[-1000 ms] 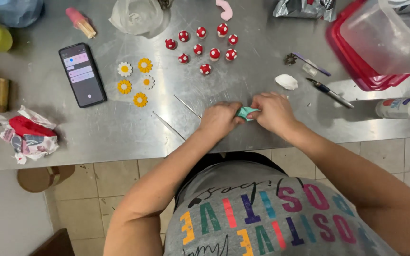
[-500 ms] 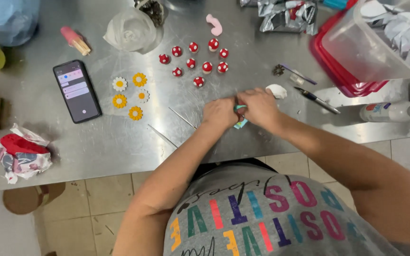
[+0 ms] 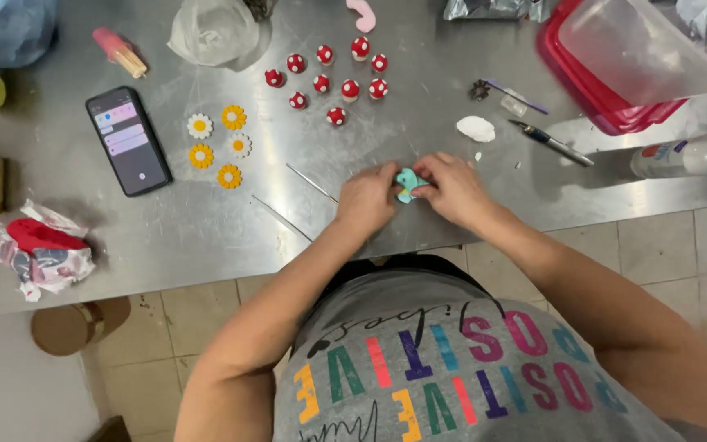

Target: Molding and shaping fondant into decorative mushroom and flower shapes on a kitchen workbench.

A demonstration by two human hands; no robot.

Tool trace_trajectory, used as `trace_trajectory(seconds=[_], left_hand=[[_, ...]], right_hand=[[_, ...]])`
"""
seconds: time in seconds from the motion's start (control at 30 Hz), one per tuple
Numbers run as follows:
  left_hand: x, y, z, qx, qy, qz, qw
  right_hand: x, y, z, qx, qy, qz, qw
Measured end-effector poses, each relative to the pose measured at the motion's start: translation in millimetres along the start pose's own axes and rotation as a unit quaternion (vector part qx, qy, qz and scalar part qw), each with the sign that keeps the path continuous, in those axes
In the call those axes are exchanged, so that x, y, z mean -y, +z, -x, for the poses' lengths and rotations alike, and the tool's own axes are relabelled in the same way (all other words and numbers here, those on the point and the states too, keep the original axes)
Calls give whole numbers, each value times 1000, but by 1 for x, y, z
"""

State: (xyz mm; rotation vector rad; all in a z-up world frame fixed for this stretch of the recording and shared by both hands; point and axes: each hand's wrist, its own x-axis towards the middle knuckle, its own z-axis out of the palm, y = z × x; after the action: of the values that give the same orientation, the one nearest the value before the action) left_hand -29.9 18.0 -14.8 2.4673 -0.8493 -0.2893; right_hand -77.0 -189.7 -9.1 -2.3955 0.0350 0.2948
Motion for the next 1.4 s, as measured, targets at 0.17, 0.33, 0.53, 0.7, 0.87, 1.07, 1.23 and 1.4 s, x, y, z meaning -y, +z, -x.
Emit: trace_trajectory(seconds=[0.17,0.33,0.53,0.7,0.87,1.07,1.23,1.4], left_hand=[[-2,-6,-5,-1,108,-171,979],[8,-1,-39,-29,181,-174,967],[10,0,-79,125,79,-103,984],[-2,-25,-94,178,41,-93,979],[-6,-39,-89,206,-29,-60,976],[3,-59,-52,186,-94,54,977],[7,-44,-41,166,2,-74,983],[9,-14,-68,124,60,-83,987]], right_hand=[[-6,10,-19,12,-3,167,986],[10,6,-31,35,13,225,974],[-1,1,-56,81,30,223,971],[17,-13,-64,120,81,226,963],[25,-24,-57,113,78,176,975],[31,-54,-25,64,43,56,995],[16,-19,5,-10,-22,149,989],[-6,5,-10,-117,-96,204,967]])
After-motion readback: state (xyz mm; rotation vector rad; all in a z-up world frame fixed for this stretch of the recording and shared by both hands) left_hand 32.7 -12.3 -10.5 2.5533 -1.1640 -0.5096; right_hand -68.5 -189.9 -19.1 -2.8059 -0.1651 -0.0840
